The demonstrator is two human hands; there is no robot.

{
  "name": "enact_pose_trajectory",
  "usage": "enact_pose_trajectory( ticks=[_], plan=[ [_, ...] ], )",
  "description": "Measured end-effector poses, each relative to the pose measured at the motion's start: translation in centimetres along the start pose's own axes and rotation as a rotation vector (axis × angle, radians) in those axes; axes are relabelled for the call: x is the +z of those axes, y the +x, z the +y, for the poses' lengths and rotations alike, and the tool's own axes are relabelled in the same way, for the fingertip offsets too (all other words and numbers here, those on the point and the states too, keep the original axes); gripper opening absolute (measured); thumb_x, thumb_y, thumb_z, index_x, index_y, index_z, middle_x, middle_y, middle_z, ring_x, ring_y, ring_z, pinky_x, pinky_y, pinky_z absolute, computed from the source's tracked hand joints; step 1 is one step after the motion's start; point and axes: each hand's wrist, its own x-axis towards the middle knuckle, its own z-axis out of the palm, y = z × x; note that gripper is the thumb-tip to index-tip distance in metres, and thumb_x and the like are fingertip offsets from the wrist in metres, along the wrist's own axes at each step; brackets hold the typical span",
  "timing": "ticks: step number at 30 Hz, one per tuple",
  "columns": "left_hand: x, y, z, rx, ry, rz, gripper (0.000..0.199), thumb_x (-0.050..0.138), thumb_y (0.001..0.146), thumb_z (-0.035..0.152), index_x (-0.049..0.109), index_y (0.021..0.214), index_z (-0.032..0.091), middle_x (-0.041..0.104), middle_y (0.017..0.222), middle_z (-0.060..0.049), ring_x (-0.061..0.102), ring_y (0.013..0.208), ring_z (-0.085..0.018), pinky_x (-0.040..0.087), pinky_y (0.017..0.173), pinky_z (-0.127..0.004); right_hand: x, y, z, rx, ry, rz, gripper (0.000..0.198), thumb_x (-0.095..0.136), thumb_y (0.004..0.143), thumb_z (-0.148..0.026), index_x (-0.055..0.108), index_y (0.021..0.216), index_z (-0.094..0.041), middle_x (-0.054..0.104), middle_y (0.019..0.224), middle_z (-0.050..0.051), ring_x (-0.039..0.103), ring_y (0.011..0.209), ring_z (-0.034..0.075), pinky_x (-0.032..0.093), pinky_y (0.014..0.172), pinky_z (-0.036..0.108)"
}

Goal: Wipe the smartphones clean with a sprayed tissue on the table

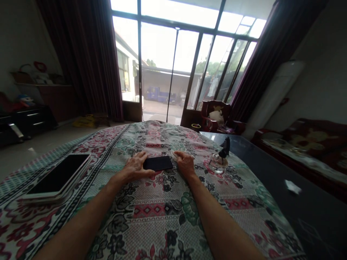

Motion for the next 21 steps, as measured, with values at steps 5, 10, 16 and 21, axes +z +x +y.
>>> enact_pose_trajectory(
  ticks=[5,10,16,21],
  plan=[
    [-0.2,2.0,2.4,0.174,0.006,-0.065,0.066,0.065,0.071,0.058,0.061,0.125,0.020,0.055,0.137,-0.015,0.049,0.126,-0.037,0.037,0.106,-0.047,-0.1,-0.1,-0.4,-0.099,-0.072,-0.122,0.037,0.051,0.076,-0.005,0.076,0.094,-0.024,0.073,0.113,0.003,0.066,0.108,0.019,0.047,0.102,0.034],
    [-0.3,3.2,2.4,0.196,-0.019,-0.092,0.062,0.067,0.069,0.055,0.065,0.119,0.018,0.060,0.125,-0.015,0.055,0.114,-0.035,0.042,0.099,-0.043,0.0,-0.5,-0.8,-0.198,-0.195,-0.237,0.035,0.054,0.079,-0.005,0.077,0.092,-0.028,0.073,0.110,0.001,0.066,0.103,0.020,0.046,0.102,0.038],
    [-0.3,3.6,1.7,0.212,-0.100,-0.117,0.066,0.069,0.066,0.053,0.063,0.123,0.020,0.058,0.124,-0.014,0.053,0.113,-0.033,0.043,0.098,-0.041,0.0,-0.7,-0.6,-0.247,-0.207,-0.181,0.034,0.053,0.073,-0.001,0.076,0.079,-0.026,0.076,0.095,0.000,0.067,0.091,0.018,0.050,0.092,0.033],
    [-0.7,3.4,1.1,0.218,-0.091,-0.155,0.064,0.071,0.062,0.054,0.065,0.117,0.021,0.056,0.124,-0.013,0.050,0.114,-0.034,0.041,0.099,-0.042,-0.6,-0.8,-0.1,-0.287,-0.096,-0.197,0.033,0.051,0.068,0.003,0.071,0.070,-0.023,0.076,0.087,0.000,0.068,0.085,0.016,0.051,0.089,0.031]
  ],
)
